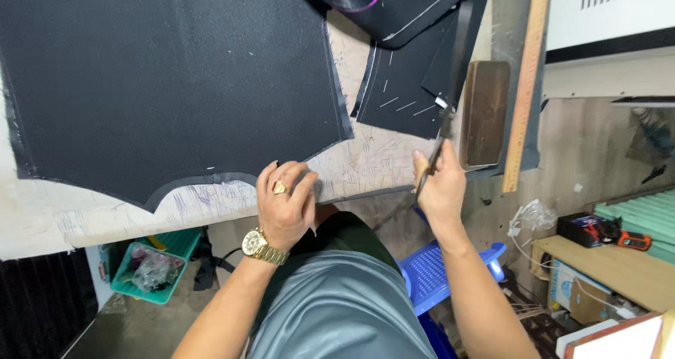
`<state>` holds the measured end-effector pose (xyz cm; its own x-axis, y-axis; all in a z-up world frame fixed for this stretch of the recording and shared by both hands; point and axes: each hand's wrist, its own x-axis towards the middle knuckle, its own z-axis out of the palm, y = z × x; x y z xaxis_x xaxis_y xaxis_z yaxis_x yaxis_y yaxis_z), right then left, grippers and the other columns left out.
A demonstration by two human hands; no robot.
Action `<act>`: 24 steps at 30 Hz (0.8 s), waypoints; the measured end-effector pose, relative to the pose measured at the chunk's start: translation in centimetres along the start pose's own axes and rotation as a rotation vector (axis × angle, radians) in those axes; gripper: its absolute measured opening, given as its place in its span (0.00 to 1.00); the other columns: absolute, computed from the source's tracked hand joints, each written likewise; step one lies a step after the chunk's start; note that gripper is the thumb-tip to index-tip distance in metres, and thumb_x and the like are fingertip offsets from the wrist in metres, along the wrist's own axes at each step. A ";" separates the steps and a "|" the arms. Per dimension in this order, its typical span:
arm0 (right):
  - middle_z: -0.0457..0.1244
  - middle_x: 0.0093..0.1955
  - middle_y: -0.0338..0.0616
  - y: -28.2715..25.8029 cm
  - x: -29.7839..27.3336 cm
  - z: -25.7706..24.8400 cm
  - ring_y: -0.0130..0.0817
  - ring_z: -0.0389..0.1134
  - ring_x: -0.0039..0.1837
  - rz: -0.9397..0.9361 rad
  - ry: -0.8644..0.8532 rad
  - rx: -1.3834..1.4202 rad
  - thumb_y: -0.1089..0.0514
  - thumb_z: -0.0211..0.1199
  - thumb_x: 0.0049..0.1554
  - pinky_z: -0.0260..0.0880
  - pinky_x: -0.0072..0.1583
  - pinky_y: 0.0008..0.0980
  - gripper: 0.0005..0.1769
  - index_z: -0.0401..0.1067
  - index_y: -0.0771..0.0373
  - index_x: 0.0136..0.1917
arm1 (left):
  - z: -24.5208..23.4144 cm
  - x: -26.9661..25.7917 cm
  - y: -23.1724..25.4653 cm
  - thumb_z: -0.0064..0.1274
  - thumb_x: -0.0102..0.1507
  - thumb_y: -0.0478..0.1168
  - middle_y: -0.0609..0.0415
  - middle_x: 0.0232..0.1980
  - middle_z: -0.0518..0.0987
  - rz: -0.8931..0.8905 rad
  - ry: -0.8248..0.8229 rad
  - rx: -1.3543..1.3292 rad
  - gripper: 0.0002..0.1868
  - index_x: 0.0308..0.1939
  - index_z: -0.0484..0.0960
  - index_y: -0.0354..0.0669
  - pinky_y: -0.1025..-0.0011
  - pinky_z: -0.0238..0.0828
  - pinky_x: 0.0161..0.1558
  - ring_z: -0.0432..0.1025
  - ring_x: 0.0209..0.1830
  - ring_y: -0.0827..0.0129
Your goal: The person uses large shears to cut along the marked edges of a dark suit jacket piece on a workshop table, occasionally using their hands to guide the fabric.
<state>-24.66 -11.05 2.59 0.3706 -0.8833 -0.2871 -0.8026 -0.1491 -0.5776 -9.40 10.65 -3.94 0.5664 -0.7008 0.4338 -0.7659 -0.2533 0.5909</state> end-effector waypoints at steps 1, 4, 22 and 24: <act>0.66 0.30 0.52 0.1 0.3 -0.2 0.40 0.69 0.32 -0.010 0.040 0.105 0.59 0.65 0.64 0.68 0.37 0.37 0.22 0.67 0.70 0.67 | -0.1 0.2 0.0 0.58 0.58 0.30 0.49 0.51 0.81 -0.003 0.004 0.002 0.14 0.47 0.84 0.45 0.48 0.66 0.62 0.77 0.54 0.53; 0.64 0.26 0.49 2.0 1.7 -0.4 0.34 0.65 0.25 0.010 0.080 0.167 0.61 0.65 0.64 0.64 0.28 0.31 0.22 0.65 0.72 0.68 | 0.8 0.1 0.0 0.58 0.57 0.30 0.48 0.51 0.81 0.023 0.002 0.015 0.14 0.46 0.84 0.44 0.48 0.67 0.62 0.77 0.54 0.53; 0.65 0.56 0.58 -4.3 0.7 2.7 0.41 0.69 0.54 -0.279 -0.026 0.174 0.68 0.61 0.63 0.74 0.60 0.35 0.16 0.71 0.76 0.64 | -1.2 4.5 -2.6 0.53 0.59 0.27 0.46 0.52 0.79 -0.044 0.016 0.158 0.11 0.43 0.83 0.41 0.48 0.64 0.60 0.74 0.54 0.52; 0.69 0.55 0.56 -6.7 1.7 4.7 0.36 0.73 0.54 -0.080 -0.155 0.444 0.64 0.62 0.64 0.81 0.58 0.30 0.19 0.68 0.76 0.66 | 0.0 4.1 -3.7 0.51 0.60 0.24 0.47 0.51 0.78 -0.049 0.020 0.133 0.11 0.42 0.83 0.40 0.50 0.65 0.58 0.74 0.52 0.52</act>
<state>-16.39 -9.45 2.36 0.5156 -0.7949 -0.3197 -0.5038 0.0206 -0.8636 -4.26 8.76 -4.36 0.6087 -0.6726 0.4208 -0.7702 -0.3736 0.5169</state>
